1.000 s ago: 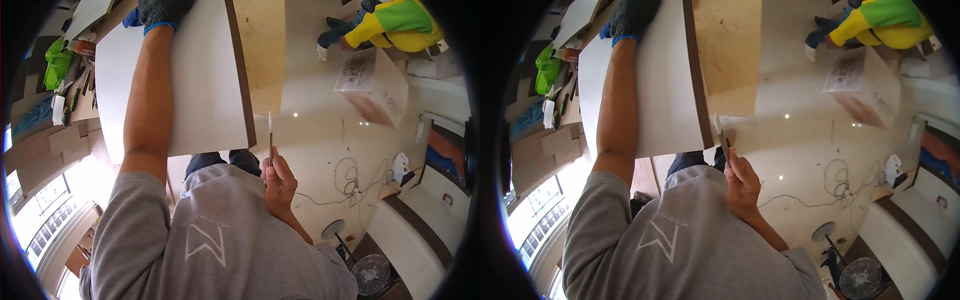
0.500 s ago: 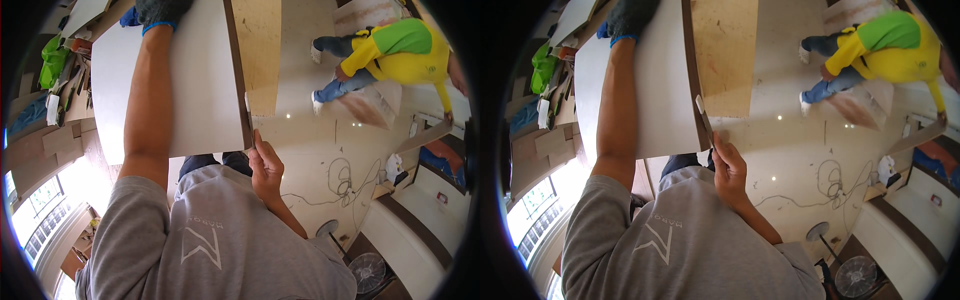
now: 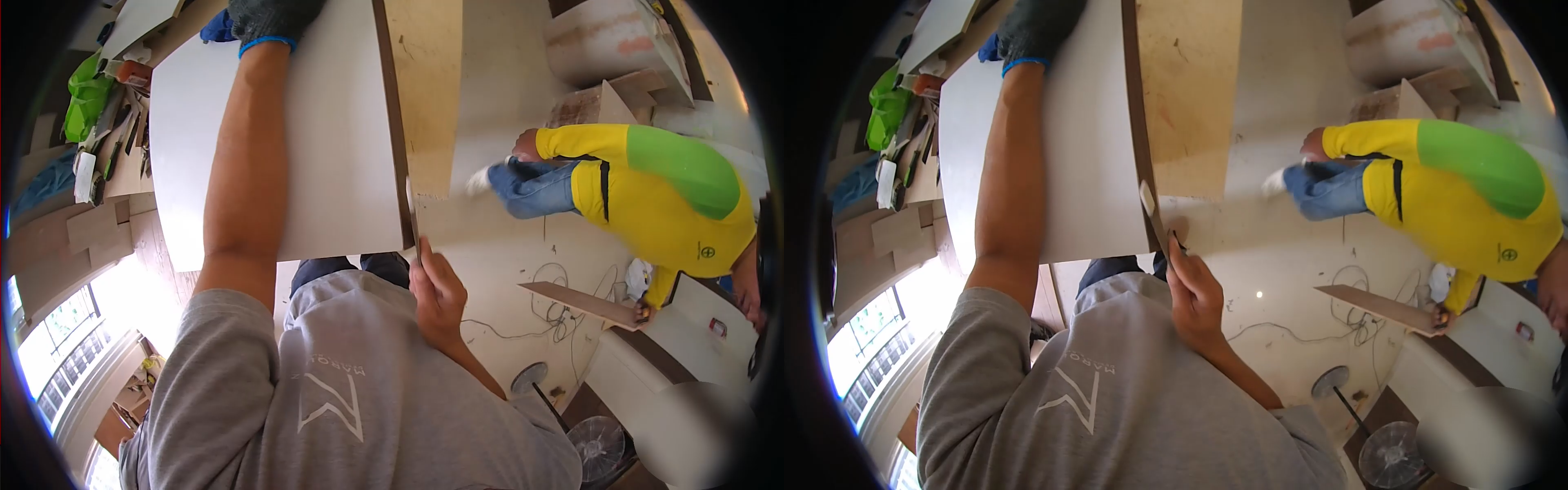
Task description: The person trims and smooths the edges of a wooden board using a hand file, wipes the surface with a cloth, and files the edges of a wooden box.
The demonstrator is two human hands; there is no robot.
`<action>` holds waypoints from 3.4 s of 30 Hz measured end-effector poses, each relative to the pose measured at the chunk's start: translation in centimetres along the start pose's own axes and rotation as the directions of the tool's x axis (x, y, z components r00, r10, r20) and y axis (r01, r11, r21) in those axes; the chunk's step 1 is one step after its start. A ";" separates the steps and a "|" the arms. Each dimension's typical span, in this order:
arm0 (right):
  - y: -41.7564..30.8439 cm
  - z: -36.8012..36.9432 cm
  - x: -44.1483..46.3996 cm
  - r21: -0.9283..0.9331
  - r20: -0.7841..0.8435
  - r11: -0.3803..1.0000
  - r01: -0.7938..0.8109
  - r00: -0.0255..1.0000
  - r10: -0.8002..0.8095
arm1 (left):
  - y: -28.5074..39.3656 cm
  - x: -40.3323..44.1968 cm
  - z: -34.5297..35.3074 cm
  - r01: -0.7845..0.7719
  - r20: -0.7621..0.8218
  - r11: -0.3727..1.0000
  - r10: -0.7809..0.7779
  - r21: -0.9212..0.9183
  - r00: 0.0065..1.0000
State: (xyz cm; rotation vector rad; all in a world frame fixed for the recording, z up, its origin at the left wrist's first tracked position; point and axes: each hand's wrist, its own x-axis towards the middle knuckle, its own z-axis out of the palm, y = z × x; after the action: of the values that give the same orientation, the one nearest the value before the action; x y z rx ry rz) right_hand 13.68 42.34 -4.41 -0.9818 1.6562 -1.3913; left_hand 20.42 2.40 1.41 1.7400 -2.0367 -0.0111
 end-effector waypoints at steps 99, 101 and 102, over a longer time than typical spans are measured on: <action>5.2 8.0 3.4 0.326 -0.358 0.838 0.437 0.878 -0.319 | -1.3 1.9 2.0 -0.250 0.087 0.964 0.257 -0.090 0.962; 7.7 9.7 3.5 0.381 -0.441 0.839 0.388 0.874 -0.204 | -1.3 1.5 1.7 -0.270 0.104 0.949 0.289 -0.166 0.952; 8.3 9.9 3.3 0.412 -0.476 0.835 0.364 0.868 -0.143 | -1.4 1.6 1.6 -0.288 0.087 0.948 0.301 -0.133 0.950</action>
State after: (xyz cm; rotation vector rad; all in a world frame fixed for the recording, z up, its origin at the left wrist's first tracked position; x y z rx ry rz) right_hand 20.43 36.20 -14.15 -0.6394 1.3619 -2.2130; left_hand 21.04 0.18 0.04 1.3763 -2.3057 -0.1302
